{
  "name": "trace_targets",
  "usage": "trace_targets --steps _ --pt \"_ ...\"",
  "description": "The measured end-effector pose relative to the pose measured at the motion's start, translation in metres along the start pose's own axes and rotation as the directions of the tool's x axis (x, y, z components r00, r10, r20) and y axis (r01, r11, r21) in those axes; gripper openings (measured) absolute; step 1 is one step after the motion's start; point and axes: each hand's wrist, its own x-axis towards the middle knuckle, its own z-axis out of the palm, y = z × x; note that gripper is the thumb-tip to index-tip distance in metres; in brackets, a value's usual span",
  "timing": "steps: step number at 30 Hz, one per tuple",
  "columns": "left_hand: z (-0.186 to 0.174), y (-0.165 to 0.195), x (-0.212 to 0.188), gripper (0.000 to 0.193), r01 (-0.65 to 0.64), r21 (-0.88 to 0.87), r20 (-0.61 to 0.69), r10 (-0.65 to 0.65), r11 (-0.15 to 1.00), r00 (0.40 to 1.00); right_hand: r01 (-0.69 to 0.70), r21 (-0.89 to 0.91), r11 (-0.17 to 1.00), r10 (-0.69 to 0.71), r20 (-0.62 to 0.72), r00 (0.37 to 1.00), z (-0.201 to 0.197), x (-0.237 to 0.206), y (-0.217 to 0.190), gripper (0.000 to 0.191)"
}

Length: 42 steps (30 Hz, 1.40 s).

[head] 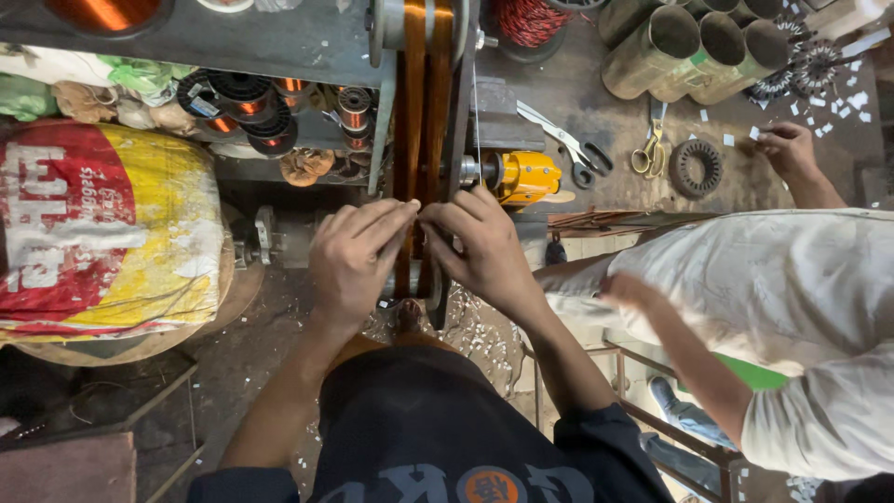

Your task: The person operates a wire winding machine to wrap copper wire onto a spool. They adjust the wire, cut it with scissors, and measure the spool with a tape measure.

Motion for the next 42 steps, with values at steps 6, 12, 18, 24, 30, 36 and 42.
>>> trace_targets --steps 6,12,18,24,30,36,42 --pt "0.003 -0.008 0.016 0.020 0.071 -0.204 0.036 -0.065 0.976 0.997 0.026 0.036 0.999 -0.026 -0.011 1.000 0.001 0.006 0.004 0.018" --pt "0.007 -0.021 0.031 0.018 0.229 -0.455 0.202 -0.151 0.860 0.968 -0.021 0.063 0.998 0.023 -0.040 0.999 0.002 0.003 0.009 0.019" --pt "0.000 -0.031 0.030 0.020 0.262 -0.523 0.257 -0.143 0.811 0.956 -0.158 0.166 0.974 0.173 -0.083 0.981 0.011 0.002 0.020 0.017" --pt "-0.013 -0.023 0.020 0.020 0.234 -0.015 0.340 -0.215 0.972 0.915 -0.089 0.081 0.993 0.097 -0.109 0.989 0.015 -0.001 0.021 0.016" --pt "-0.017 -0.013 0.018 0.019 0.137 0.019 0.250 -0.138 0.990 0.958 -0.060 -0.083 0.995 0.052 -0.098 0.994 0.007 0.003 0.008 0.023" --pt "-0.004 -0.009 0.016 0.024 -0.222 0.157 0.135 0.202 0.962 0.970 0.340 -0.301 0.891 -0.374 -0.063 0.925 0.003 -0.017 0.053 0.035" --pt "-0.008 0.002 -0.008 0.016 -0.045 0.091 0.065 0.039 0.995 0.997 -0.496 -0.336 0.801 0.266 -0.542 0.797 -0.027 -0.084 0.261 0.020"
